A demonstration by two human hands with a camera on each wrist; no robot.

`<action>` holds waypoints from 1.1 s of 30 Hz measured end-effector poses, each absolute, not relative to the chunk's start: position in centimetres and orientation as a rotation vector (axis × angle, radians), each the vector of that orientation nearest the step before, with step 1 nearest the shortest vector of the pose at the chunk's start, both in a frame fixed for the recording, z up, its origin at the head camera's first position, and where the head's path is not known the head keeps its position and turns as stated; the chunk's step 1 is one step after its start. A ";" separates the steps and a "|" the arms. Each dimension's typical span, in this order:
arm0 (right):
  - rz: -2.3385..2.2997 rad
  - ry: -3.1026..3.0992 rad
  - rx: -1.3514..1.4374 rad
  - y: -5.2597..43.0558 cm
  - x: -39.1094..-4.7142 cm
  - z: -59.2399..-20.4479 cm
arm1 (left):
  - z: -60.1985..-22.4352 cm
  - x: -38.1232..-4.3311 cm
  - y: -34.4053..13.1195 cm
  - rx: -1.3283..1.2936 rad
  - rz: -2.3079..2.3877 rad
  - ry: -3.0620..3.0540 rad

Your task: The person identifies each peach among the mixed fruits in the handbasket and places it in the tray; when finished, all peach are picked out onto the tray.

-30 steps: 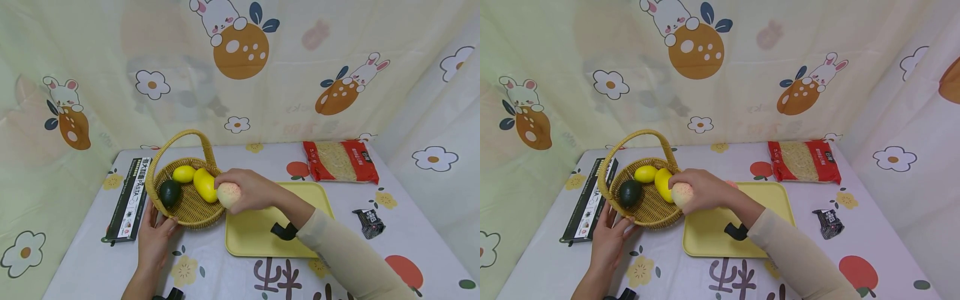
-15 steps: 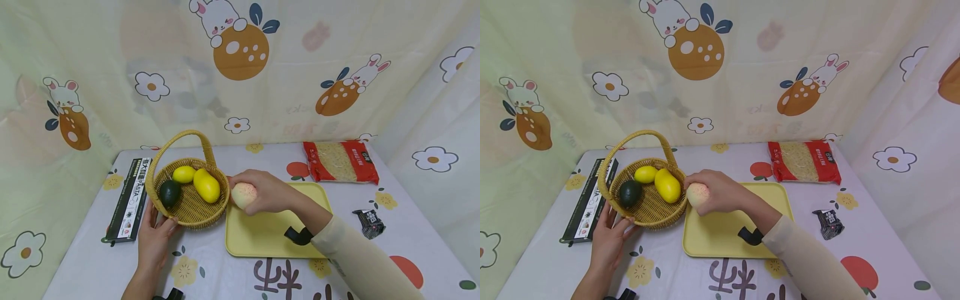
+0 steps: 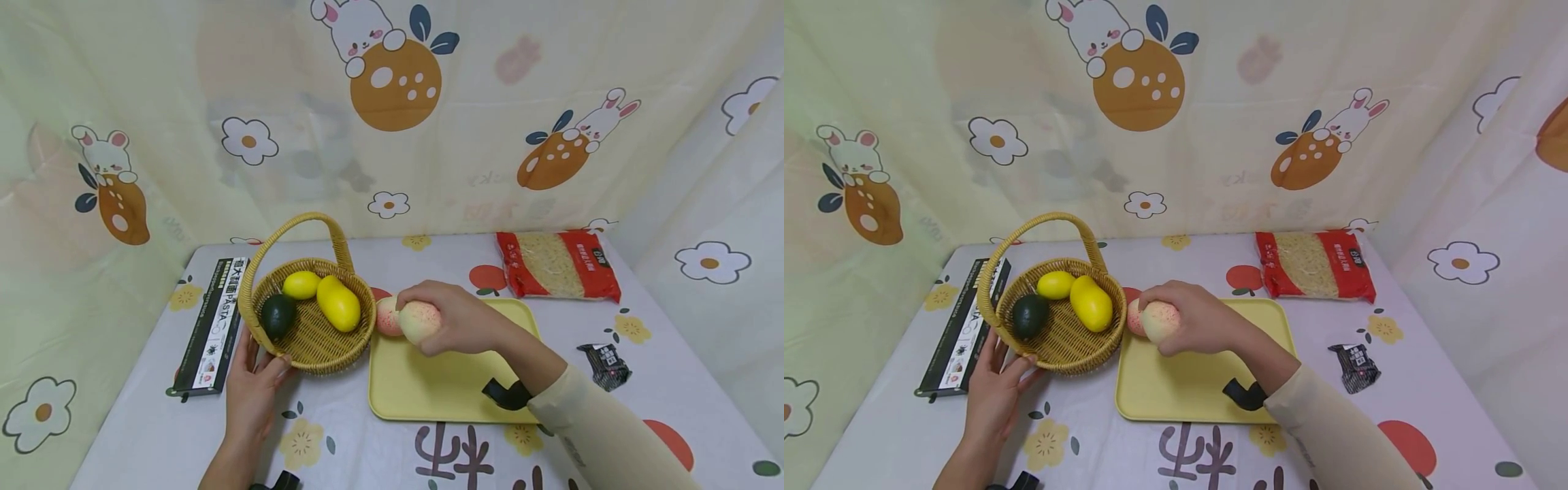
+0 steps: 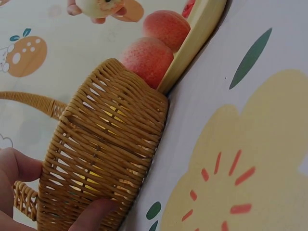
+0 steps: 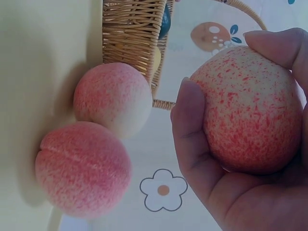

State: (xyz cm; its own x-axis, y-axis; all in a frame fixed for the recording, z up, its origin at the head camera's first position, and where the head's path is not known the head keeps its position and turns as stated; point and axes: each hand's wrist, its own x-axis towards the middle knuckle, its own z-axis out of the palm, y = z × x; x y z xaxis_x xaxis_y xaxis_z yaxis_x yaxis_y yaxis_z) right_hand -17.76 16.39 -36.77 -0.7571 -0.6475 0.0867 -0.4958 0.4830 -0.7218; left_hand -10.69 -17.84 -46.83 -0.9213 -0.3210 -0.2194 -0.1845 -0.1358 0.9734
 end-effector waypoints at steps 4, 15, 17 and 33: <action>-1.172 2.515 -0.959 17.1 -17.3 -36.9 | -46.9 -10.7 -17.9 0.585 -2.231 -1.996; -1.188 2.552 -0.954 19.0 -16.4 -37.9 | -46.7 -10.6 -17.9 0.594 -2.242 -1.986; -1.190 2.550 -0.943 19.5 -16.3 -38.1 | -46.7 -10.6 -17.9 0.598 -2.242 -1.988; -1.155 2.643 -0.741 23.5 -14.8 -39.7 | -46.7 -10.8 -17.9 0.565 -2.247 -1.977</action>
State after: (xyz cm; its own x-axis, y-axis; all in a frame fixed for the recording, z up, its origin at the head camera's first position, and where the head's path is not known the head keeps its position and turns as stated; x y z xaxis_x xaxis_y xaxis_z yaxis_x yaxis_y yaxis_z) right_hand -14.82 23.50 -39.70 -0.8635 -0.5021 0.0472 -0.3757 0.5781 -0.7243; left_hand -10.79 -17.87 -46.68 -0.9268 -0.3108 -0.2111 -0.1697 -0.1549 0.9732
